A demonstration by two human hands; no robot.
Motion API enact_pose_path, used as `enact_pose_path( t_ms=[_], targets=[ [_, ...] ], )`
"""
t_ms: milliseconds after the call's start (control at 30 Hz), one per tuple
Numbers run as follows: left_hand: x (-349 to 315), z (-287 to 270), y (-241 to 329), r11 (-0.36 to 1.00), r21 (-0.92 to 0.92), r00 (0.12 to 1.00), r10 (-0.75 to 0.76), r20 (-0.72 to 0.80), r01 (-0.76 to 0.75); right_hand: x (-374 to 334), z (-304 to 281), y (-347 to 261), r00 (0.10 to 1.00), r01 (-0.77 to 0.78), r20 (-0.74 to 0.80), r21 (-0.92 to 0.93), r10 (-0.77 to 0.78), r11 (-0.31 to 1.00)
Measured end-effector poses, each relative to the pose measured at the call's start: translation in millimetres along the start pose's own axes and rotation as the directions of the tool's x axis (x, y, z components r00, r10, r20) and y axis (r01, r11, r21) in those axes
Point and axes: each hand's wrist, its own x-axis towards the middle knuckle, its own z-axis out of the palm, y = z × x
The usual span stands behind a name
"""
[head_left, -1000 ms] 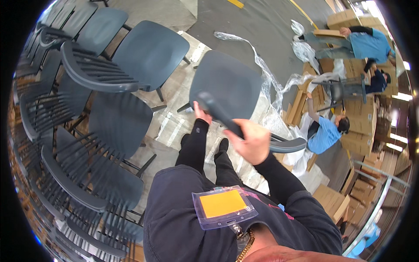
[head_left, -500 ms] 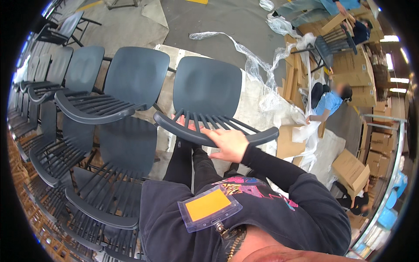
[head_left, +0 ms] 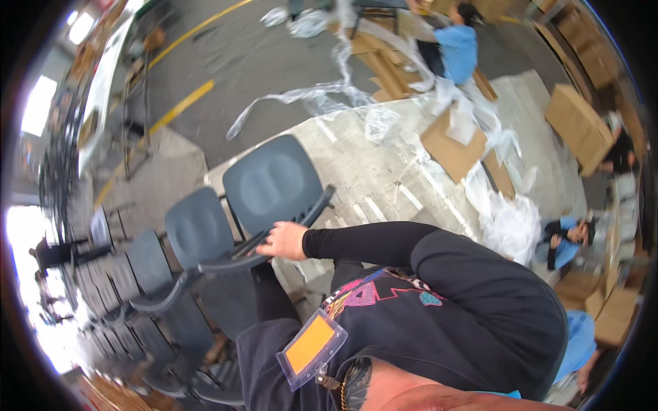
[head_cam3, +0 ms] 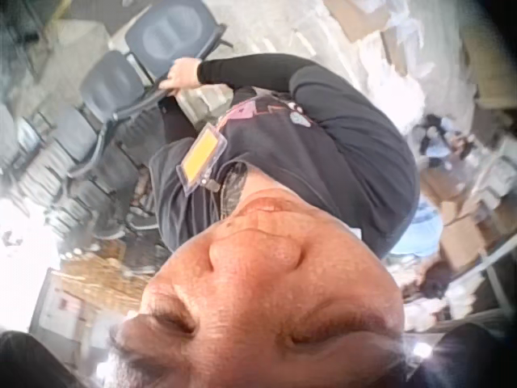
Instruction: The person unpacks black chairs from cardboard boxes and plastic wrapping in a warehouse. They remove protective materials, lift each chair, and place it upright among other chairs. Other workers are visible in the background performing similar tasks.
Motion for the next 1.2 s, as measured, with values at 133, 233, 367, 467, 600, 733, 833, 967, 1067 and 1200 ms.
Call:
enact_pose_path(
  t_ms=[133,233,367,467,600,733,833,967,1067,1200],
  targets=[
    [20,-20,-87,0.801,0.483,0.851,0.49,-0.188,-0.354,-98,-22,9,0.872,0.216,-0.457,0.038,-0.175,0.976],
    [42,-50,-167,0.64,0.741,0.661,0.648,-0.378,-0.203,-232,-22,47,0.943,-0.06,-0.283,0.374,0.175,0.925],
    [70,-71,-275,-0.193,0.88,0.803,0.526,-0.281,0.434,-500,41,98,0.395,-0.887,0.219,0.345,0.892,0.308],
    [108,-68,-321,-0.762,0.49,0.899,0.422,-0.119,0.423,-681,55,66,-0.111,-0.989,0.26,0.061,0.959,-0.131],
    [168,-32,-338,-0.904,0.406,0.978,0.185,0.094,0.131,-834,80,-11,-0.502,-0.853,0.067,0.127,0.862,-0.506],
    [233,25,-356,-0.76,0.642,0.904,0.338,0.261,0.099,-859,101,-34,-0.72,-0.584,0.329,0.189,0.612,-0.789],
    [244,42,-335,-0.724,0.669,0.881,0.415,0.228,0.168,-765,117,66,-0.315,-0.928,0.498,0.014,0.808,-0.372],
    [269,84,-342,-0.829,0.388,0.905,0.425,-0.033,0.403,-584,114,149,0.241,-0.816,0.213,0.573,0.947,0.079],
    [276,91,-327,-0.939,0.215,0.963,0.258,-0.077,0.269,-506,57,209,0.399,-0.733,0.323,0.674,0.858,0.088],
    [313,168,-314,-0.972,0.176,0.98,0.128,-0.153,0.155,-521,6,285,0.068,-0.829,0.11,0.56,0.992,-0.005]
  ],
)
